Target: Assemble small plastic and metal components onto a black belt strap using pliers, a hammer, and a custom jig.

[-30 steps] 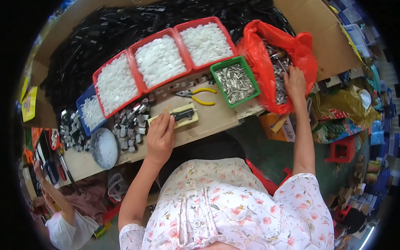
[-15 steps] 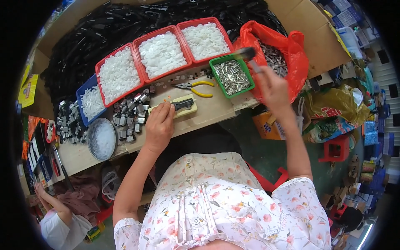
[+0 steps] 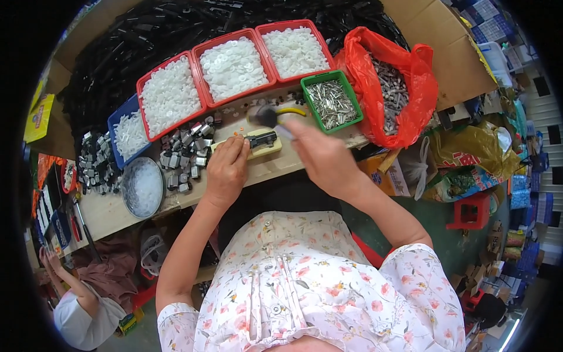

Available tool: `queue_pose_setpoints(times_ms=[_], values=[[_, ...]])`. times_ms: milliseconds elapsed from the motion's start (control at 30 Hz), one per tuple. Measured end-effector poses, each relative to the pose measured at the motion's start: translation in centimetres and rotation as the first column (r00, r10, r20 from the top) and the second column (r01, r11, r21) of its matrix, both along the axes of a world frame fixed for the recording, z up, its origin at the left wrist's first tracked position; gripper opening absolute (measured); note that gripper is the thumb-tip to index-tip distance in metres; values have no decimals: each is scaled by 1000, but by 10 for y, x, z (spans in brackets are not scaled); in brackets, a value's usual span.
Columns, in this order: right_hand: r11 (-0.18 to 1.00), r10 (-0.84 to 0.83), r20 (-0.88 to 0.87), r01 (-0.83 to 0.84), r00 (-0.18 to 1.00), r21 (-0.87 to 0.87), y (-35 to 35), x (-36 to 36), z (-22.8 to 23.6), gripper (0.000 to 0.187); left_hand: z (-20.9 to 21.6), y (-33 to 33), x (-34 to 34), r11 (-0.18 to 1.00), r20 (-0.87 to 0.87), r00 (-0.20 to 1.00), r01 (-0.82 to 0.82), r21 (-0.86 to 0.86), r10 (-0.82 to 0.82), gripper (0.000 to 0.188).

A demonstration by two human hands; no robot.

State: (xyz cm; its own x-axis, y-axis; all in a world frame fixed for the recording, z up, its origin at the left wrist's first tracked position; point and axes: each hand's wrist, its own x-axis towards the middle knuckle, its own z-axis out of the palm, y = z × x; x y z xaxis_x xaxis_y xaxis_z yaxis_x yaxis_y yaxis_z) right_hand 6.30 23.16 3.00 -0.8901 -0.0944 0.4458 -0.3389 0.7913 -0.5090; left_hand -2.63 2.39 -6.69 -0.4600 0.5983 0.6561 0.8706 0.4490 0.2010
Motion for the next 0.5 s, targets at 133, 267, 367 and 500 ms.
queue_pose_setpoints(times_ms=[133,267,367,500], values=[[989,-51,428,-15,902,147,12,-2,-15,30,-3,9,-1,1000,-13,1000,16,3,-16,25],[995,-70,254,50,965,85,9,1,-10,30,3,7,0,999,-17,999,38,-1,-38,25],[959,-112,419,-13,901,283,4,0,-39,44,-1,-6,-3,999,55,997,47,-8,-46,27],[957,27,462,-156,887,243,3,-5,-39,46,6,-16,22,980,15,987,-156,-127,159,29]])
